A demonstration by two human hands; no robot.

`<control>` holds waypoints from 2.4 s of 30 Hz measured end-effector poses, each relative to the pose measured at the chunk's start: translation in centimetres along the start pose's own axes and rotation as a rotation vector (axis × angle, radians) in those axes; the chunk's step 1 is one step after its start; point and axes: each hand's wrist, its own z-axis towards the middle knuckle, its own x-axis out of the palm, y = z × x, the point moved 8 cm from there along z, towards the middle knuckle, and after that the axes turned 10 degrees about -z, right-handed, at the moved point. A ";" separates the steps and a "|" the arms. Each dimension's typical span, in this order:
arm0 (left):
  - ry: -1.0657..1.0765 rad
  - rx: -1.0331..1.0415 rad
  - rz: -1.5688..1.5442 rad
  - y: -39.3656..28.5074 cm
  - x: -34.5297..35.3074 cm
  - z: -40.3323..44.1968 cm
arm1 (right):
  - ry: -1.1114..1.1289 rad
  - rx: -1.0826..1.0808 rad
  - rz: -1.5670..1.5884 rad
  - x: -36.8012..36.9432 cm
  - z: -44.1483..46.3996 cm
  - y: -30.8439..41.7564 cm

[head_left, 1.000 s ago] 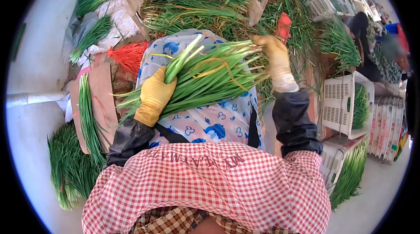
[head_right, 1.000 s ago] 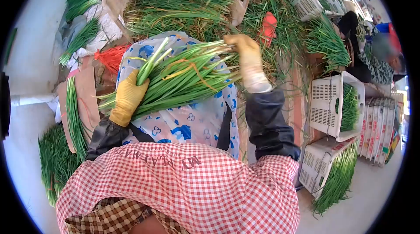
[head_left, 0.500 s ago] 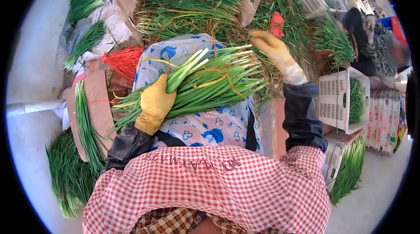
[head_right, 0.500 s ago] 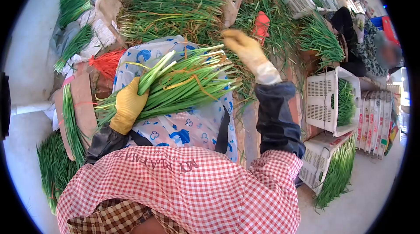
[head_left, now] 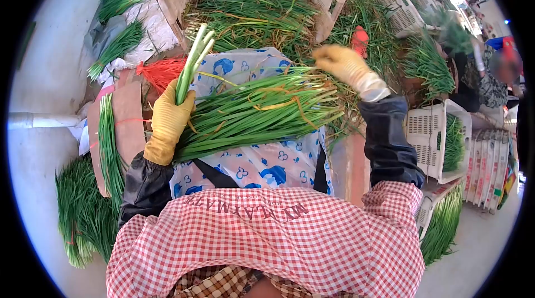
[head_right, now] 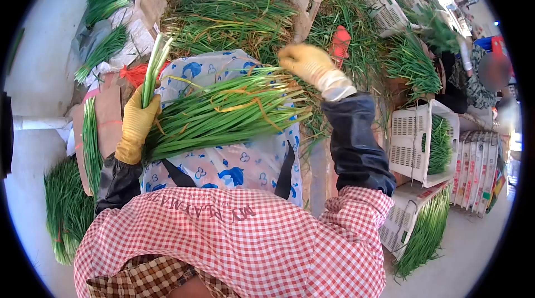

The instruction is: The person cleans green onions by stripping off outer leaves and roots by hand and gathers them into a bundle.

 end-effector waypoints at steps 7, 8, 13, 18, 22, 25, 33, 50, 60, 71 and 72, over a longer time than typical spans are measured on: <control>0.042 -0.078 -0.068 -2.6 -0.1 0.4 | -0.256 -0.216 -0.007 -5.4 -0.4 6.2; 0.074 -0.111 -0.145 -3.0 -0.5 1.0 | -0.303 -0.303 0.159 -7.8 -0.7 8.3; 0.360 -0.150 -0.466 -8.6 -0.1 2.0 | -0.324 -0.013 0.085 -9.4 0.5 6.8; 0.512 0.037 -0.379 -12.3 3.2 3.2 | -0.018 -0.141 0.469 -9.1 2.3 12.8; 0.756 -0.186 -0.444 -10.5 8.6 2.5 | -0.020 -0.206 0.589 -9.4 4.1 14.8; 0.934 -0.253 -0.440 -11.1 9.9 0.6 | -0.174 -0.131 0.705 -9.7 4.1 12.1; 0.742 -0.029 -0.635 -11.6 5.4 3.6 | 0.412 0.167 0.136 3.1 -1.6 -0.7; 0.590 -0.071 0.133 -5.4 9.6 5.4 | -0.115 -0.071 -0.090 0.8 -1.1 4.8; 0.570 -0.044 0.319 0.4 13.8 3.9 | -0.449 0.339 -0.601 -0.5 -5.1 6.8; 0.304 0.079 0.047 0.0 11.8 4.5 | -0.516 -0.105 -0.078 2.2 -8.9 16.5; 0.298 0.079 0.045 0.0 11.7 4.5 | -0.549 0.092 0.054 1.5 -8.9 14.1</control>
